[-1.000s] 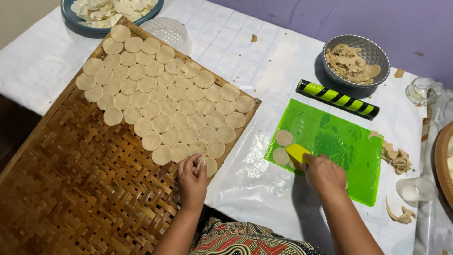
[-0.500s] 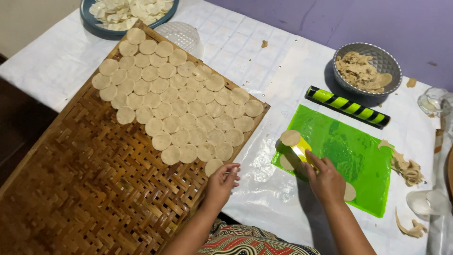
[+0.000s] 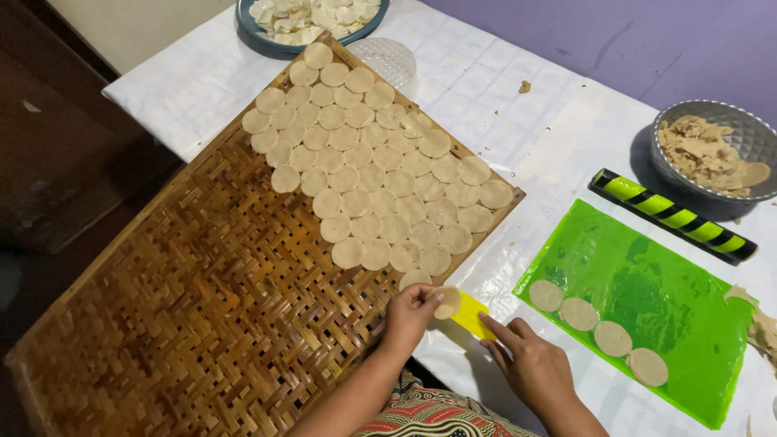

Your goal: Rolling out dough and cutting it into small circular discs to be placed on a drying tray.

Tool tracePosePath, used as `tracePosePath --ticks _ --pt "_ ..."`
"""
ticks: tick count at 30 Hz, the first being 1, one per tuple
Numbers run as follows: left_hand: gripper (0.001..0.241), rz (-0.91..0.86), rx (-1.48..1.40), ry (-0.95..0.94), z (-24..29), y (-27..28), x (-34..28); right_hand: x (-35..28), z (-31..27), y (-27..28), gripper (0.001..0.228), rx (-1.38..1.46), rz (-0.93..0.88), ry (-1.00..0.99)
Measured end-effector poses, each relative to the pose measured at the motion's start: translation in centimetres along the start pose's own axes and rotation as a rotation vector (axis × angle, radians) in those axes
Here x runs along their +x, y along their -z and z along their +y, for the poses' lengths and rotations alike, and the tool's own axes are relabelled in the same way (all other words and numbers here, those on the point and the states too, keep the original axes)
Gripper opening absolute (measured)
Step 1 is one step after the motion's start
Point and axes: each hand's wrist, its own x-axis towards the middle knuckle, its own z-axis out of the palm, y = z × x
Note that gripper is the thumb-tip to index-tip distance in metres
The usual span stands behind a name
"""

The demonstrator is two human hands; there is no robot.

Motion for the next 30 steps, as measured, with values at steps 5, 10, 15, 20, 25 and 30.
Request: tracePosePath --ticks 5,10,15,20,25,30 --pt "0.015 0.156 0.119 -0.017 2.1 2.6 -1.0 0.3 -0.2 -0.6 0.040 -0.032 -0.041 -0.104" --pt "0.011 0.351 0.379 -0.197 2.0 5.8 -0.2 0.1 0.7 -1.0 0.044 -0.079 -0.121 -0.174" --pt "0.019 0.428 0.582 -0.113 2.0 7.2 0.5 -0.4 0.8 -1.1 0.043 -0.053 -0.083 -0.178" --pt "0.026 0.447 0.527 -0.262 1.6 7.3 0.2 -0.9 1.1 -0.4 0.043 -0.031 -0.103 -0.218" --pt "0.039 0.469 0.461 -0.419 0.9 6.9 0.6 -2.1 2.9 -0.2 0.044 -0.035 -0.121 -0.322" --pt "0.031 0.306 0.404 -0.583 4.1 3.6 -1.3 -4.2 7.1 0.2 0.042 -0.131 -0.004 -0.541"
